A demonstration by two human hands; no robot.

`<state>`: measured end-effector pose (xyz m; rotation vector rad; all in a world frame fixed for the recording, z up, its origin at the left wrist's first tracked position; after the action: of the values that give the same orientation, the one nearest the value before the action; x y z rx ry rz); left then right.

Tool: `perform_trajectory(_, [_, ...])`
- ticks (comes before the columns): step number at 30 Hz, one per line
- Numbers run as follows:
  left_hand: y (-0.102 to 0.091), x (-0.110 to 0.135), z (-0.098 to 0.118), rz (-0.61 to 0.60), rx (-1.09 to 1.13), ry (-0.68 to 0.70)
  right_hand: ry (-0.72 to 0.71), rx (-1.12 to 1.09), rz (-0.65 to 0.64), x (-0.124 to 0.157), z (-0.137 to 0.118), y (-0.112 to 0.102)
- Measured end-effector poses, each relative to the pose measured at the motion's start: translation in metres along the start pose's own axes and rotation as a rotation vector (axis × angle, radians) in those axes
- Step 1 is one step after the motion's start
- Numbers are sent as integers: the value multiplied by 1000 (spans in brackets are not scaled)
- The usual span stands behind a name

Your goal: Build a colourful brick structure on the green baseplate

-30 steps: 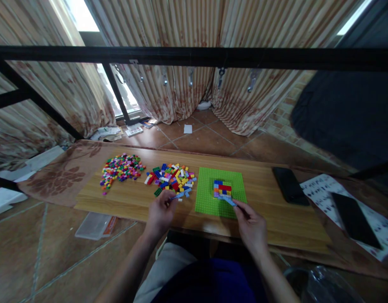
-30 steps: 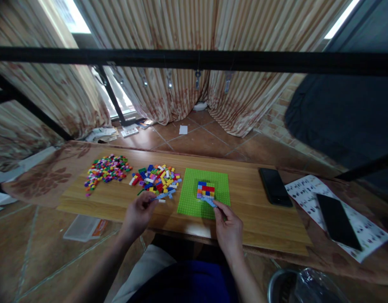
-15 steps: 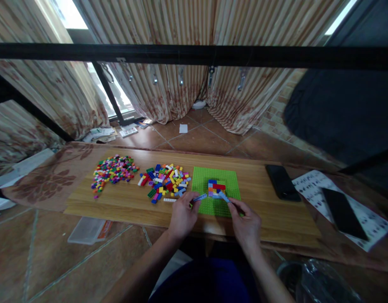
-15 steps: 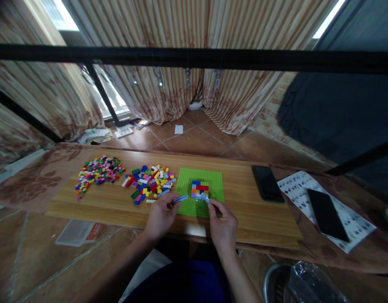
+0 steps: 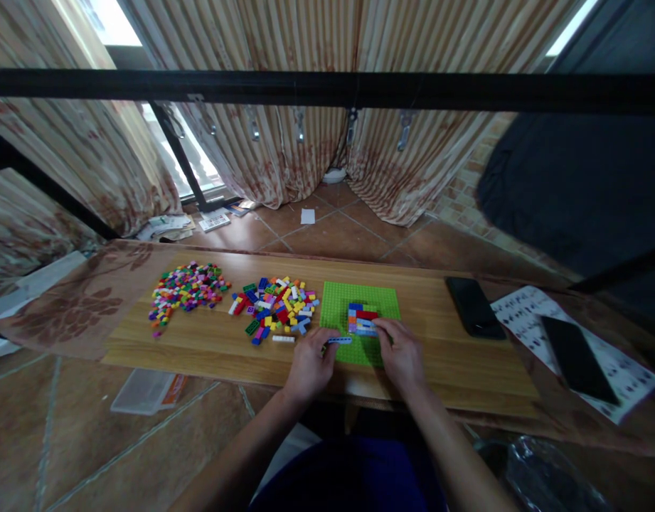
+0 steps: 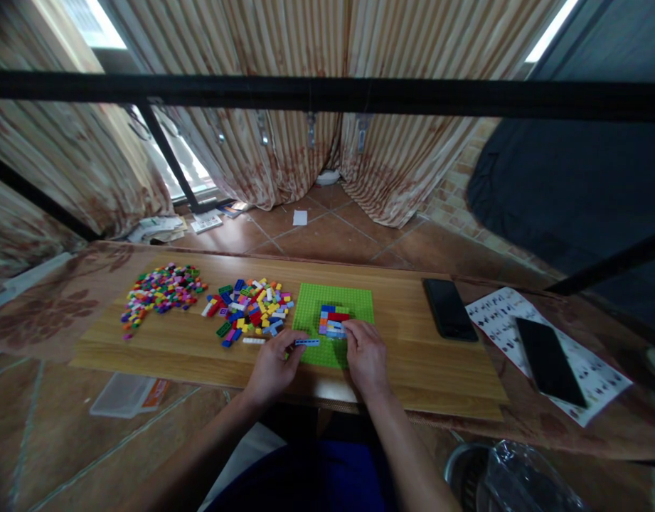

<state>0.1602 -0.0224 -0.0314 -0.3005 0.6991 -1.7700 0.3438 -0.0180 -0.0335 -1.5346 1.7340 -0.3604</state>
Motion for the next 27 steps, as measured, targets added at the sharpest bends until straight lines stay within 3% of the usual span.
perform_trajectory(15, [9,-1,-3,-50,-59,-6,-59,61,13,-9,2,2])
perform_trajectory(23, [45,-8,15,-427,-377,-62,4,24,17,-10,8,4])
perform_trajectory(27, [58,-13,27,-547,-466,-92,33,-12,-1,-11,10,5])
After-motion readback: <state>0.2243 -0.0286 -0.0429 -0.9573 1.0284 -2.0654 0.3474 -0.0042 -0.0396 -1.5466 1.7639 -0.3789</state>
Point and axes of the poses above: each hand's wrist, its own x-axis away from the middle knuckle, its own y-axis out of the palm, z = x × y, the point moved 10 cm from there along -x, towards the middle knuckle, and after that the axes turned 8 degrees about -z, right-handed, at the moved point
